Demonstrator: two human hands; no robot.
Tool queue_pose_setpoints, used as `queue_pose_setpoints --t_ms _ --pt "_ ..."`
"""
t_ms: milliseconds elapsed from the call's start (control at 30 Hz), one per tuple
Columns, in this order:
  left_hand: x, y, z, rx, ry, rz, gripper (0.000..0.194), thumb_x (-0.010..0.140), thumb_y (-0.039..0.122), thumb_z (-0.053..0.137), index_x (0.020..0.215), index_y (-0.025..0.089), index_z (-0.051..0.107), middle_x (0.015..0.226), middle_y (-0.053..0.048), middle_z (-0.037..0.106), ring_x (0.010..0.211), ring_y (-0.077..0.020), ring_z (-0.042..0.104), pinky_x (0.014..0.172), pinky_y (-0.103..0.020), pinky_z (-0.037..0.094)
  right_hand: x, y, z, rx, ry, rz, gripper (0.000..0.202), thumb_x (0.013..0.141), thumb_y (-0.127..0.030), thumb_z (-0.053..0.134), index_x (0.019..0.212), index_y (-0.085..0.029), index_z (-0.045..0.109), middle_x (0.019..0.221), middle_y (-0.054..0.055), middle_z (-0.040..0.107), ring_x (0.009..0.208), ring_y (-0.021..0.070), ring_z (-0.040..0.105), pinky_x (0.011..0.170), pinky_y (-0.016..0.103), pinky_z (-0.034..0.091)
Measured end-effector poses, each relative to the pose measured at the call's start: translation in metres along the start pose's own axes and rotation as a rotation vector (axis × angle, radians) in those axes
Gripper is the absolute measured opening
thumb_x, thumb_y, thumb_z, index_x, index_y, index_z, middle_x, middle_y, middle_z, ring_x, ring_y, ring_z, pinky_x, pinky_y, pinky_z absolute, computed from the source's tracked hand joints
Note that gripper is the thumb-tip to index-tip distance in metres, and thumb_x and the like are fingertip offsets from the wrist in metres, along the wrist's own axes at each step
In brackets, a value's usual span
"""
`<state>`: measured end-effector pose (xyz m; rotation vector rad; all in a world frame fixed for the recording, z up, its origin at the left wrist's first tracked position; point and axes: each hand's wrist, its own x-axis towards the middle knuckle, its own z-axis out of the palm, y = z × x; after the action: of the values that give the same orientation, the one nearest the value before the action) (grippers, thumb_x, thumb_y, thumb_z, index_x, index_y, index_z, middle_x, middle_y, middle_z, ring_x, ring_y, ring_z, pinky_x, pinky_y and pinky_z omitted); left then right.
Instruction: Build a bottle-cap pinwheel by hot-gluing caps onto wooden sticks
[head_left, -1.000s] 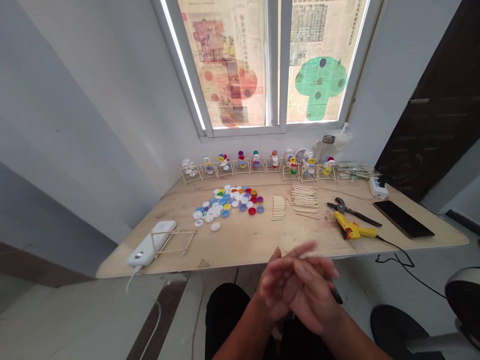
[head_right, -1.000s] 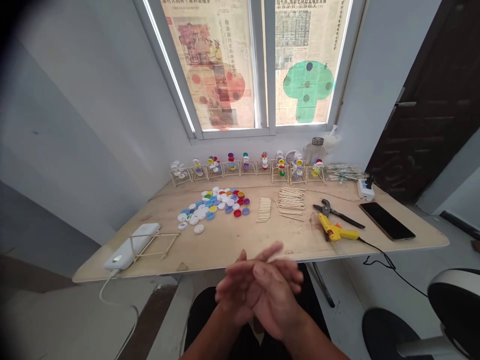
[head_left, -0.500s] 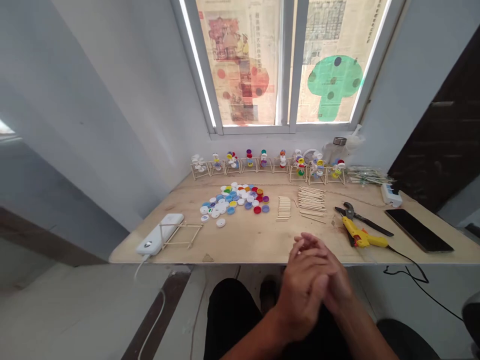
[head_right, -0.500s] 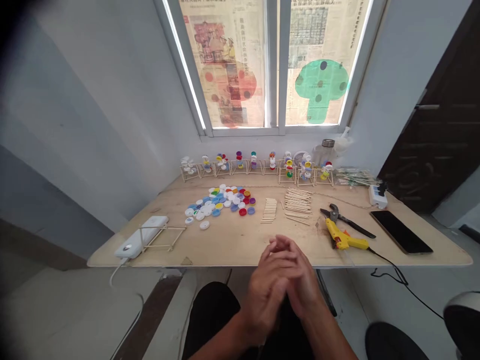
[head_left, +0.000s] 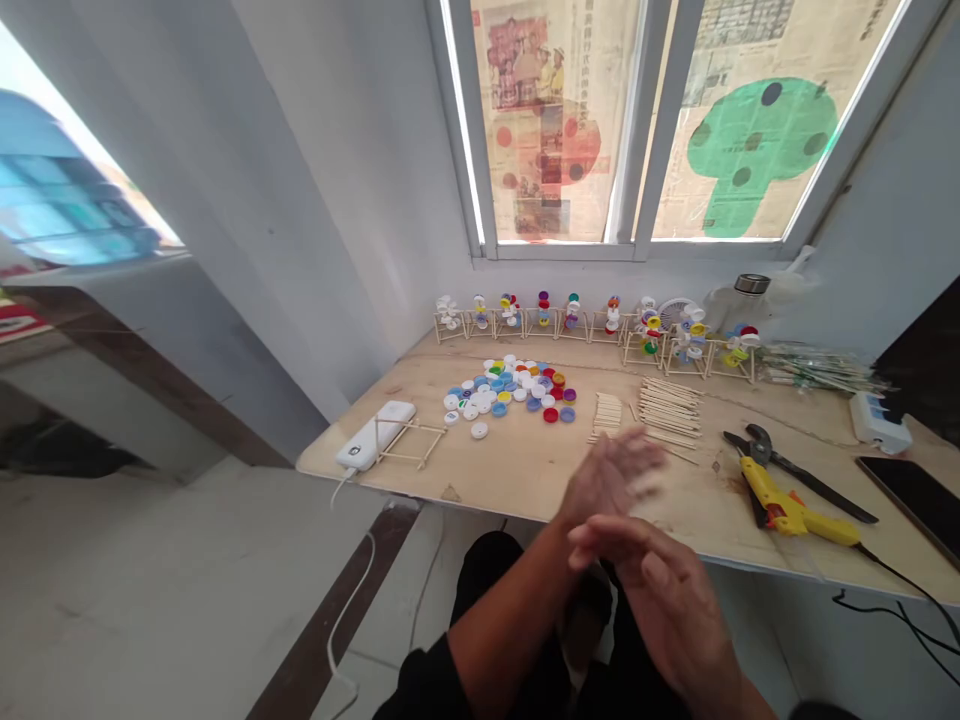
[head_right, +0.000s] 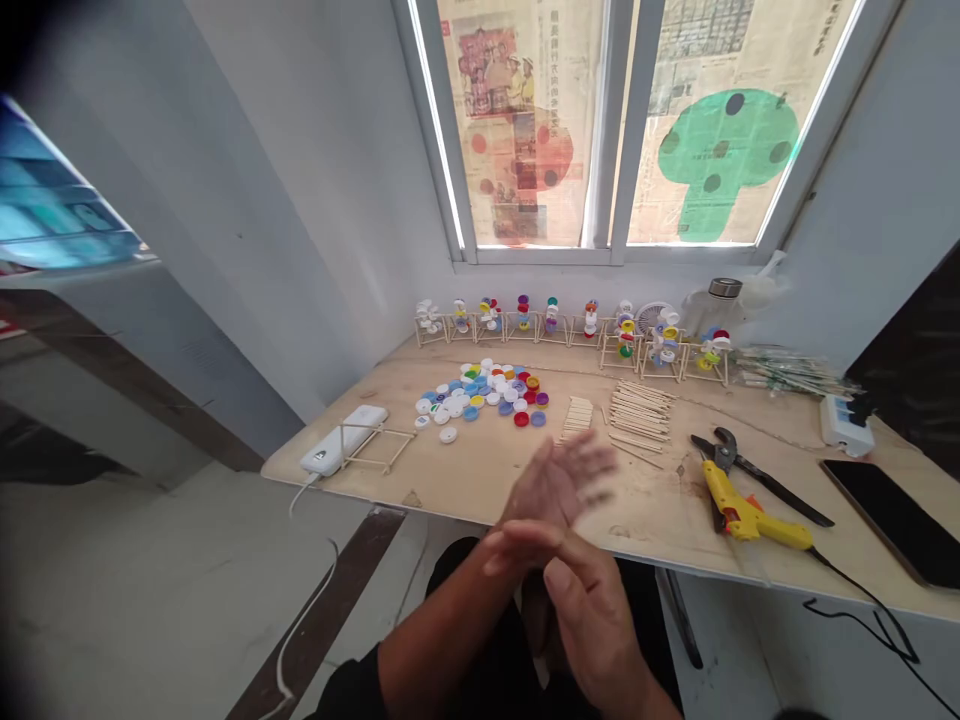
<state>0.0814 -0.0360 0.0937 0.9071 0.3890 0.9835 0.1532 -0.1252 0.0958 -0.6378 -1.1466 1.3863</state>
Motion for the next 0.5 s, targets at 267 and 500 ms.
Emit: queue_pose_setpoints --t_ms 267,500 --pt "-0.051 -0.007 0.024 -0.136 -0.122 -0.056 0.041 0.084 0.041 0.046 0.084 0.009 0.072 0.096 -0.015 0.069 0.106 -0.0289 0.058 0.100 -0.041 0.036 0.001 0.005 -0.036 -0.227 -0.124 0.023 0.025 0.089 -0.034 0.051 0.090 -0.020 0.072 0.079 0.006 0.067 0.075 0.0183 0.061 0.074 0.034 0.049" --pt "-0.067 -0.012 0.040 0.552 -0.031 0.300 0.034 0.088 0.031 0.044 0.076 0.017 0.073 0.104 -0.010 0.067 0.108 -0.0247 0.055 0.101 -0.041 0.037 -0.016 0.019 -0.056 -0.254 0.278 0.047 0.021 0.079 -0.039 0.063 0.084 -0.020 0.068 0.085 0.004 0.069 0.085 0.0207 0.062 0.079 0.034 0.049"
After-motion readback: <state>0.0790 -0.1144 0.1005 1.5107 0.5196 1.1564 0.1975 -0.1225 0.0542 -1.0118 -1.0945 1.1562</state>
